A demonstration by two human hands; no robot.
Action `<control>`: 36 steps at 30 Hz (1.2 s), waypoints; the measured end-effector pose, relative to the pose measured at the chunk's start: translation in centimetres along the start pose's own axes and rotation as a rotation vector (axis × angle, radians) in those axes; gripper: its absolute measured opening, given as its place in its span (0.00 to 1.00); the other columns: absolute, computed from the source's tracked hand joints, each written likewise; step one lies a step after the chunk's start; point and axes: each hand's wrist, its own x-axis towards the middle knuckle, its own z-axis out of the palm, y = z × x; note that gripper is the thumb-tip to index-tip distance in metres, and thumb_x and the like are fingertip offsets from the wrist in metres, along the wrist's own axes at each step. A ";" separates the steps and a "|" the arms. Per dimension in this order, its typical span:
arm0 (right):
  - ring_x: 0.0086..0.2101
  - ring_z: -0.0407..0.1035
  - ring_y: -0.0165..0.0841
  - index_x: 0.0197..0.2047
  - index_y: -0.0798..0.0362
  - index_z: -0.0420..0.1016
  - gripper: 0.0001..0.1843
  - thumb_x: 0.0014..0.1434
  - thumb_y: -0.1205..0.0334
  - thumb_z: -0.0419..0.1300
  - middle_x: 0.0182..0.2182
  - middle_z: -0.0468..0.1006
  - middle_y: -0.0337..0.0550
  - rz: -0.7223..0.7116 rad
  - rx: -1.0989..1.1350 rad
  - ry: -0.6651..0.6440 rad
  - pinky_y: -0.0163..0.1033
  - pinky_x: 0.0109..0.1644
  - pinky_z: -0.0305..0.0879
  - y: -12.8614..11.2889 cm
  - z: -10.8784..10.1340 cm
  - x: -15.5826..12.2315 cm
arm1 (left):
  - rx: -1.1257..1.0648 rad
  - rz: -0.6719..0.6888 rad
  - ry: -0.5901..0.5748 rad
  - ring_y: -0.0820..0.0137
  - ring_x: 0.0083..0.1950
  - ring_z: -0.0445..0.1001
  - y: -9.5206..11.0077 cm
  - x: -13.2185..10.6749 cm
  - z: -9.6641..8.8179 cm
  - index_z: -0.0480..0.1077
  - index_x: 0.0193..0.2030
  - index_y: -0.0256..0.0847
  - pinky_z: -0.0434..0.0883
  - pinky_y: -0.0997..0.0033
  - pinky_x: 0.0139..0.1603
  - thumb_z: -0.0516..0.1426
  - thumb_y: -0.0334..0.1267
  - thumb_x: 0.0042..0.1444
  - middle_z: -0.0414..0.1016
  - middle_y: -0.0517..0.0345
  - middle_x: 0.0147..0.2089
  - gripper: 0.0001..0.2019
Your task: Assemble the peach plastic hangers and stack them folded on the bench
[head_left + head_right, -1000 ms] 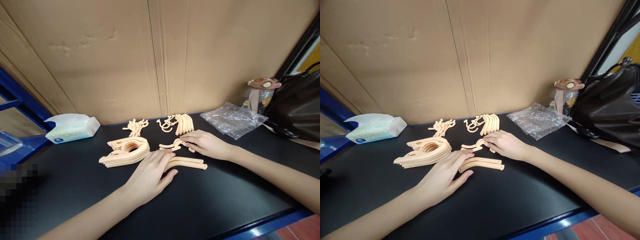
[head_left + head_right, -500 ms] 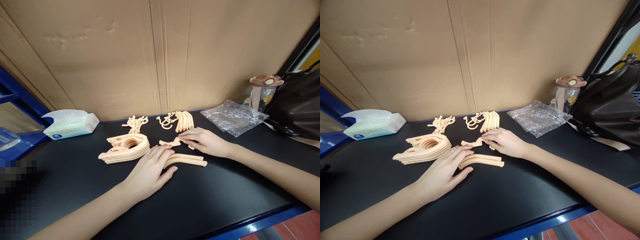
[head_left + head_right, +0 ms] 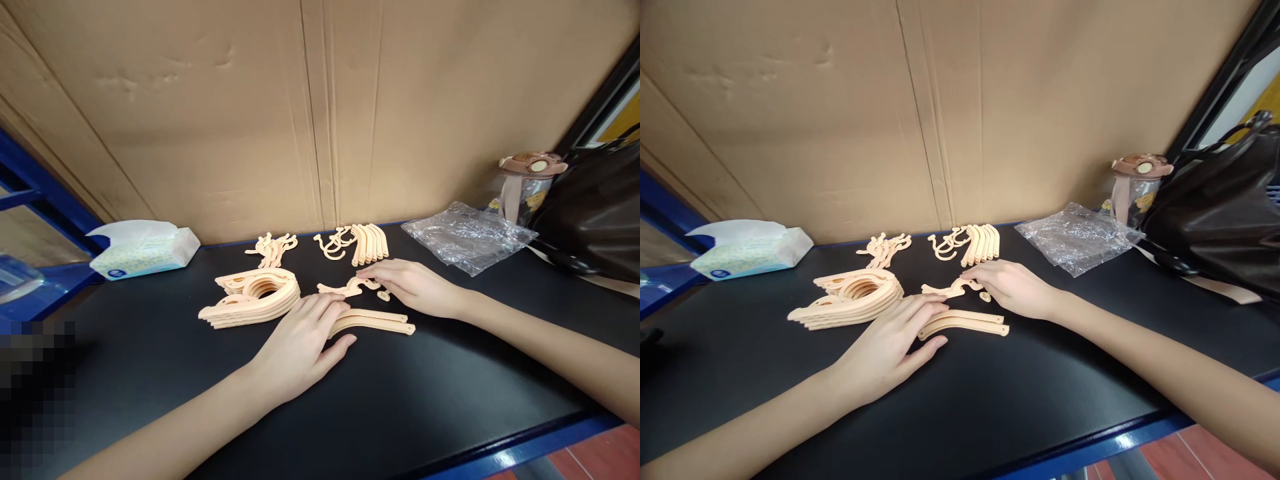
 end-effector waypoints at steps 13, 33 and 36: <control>0.30 0.70 0.36 0.37 0.53 0.77 0.15 0.63 0.53 0.54 0.30 0.77 0.43 0.074 -0.331 -0.042 0.39 0.33 0.59 -1.1 -2.7 -0.4 | 0.024 0.009 0.032 0.60 0.58 0.66 0.0 -0.1 0.0 0.65 0.46 0.40 0.67 0.57 0.56 0.53 0.37 0.63 0.69 0.50 0.55 0.07; 0.22 0.69 0.28 0.40 0.52 0.71 0.06 0.61 0.64 0.54 0.23 0.76 0.34 0.163 -0.263 0.052 0.33 0.27 0.52 -2.2 -2.3 -0.6 | 0.045 0.012 0.050 0.58 0.60 0.64 0.1 0.0 0.0 0.62 0.33 0.40 0.66 0.55 0.55 0.52 0.36 0.64 0.68 0.49 0.55 0.07; 0.26 0.71 0.29 0.41 0.52 0.70 0.06 0.62 0.64 0.53 0.28 0.77 0.35 0.114 -0.261 0.108 0.33 0.28 0.55 -2.2 -2.2 -0.6 | -0.029 0.009 0.082 0.59 0.59 0.64 0.1 0.1 -0.1 0.62 0.36 0.41 0.64 0.56 0.57 0.52 0.37 0.64 0.69 0.50 0.54 0.05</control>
